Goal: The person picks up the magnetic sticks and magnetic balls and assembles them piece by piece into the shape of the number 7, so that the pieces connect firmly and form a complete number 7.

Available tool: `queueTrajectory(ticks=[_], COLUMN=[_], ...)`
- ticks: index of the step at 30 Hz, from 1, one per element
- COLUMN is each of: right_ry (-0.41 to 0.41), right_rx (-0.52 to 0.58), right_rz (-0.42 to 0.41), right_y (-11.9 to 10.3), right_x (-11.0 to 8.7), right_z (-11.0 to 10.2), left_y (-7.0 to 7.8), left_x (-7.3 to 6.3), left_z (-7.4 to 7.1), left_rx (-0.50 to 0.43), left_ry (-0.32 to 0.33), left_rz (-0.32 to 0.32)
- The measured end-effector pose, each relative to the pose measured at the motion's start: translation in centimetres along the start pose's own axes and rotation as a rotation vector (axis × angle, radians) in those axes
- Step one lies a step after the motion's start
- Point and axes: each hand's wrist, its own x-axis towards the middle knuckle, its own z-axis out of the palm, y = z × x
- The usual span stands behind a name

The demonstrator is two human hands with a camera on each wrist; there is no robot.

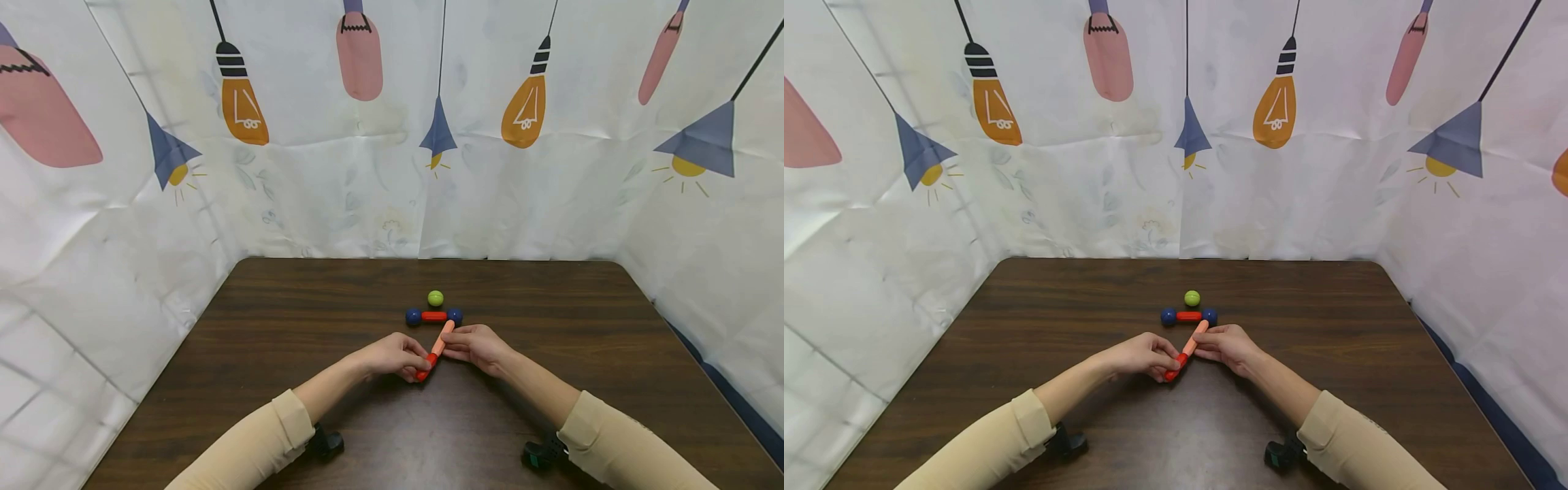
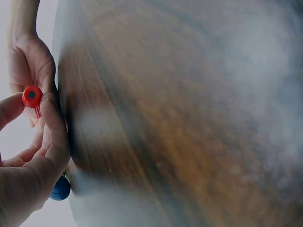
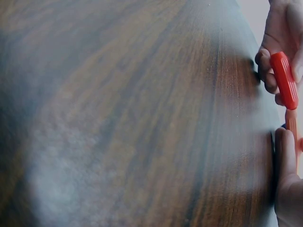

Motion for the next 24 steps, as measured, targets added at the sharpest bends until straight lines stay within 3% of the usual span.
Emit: queueTrajectory(ticks=[24], right_ry=[0.005], right_rx=[0.0], right_rz=[0.003], right_y=[0.0], right_x=[0.07], right_z=[-0.09], left_y=[0.13], left_x=[-0.06], left_z=[0.46], left_rx=[-0.036], left_ry=[0.018], left_rz=[0.002])
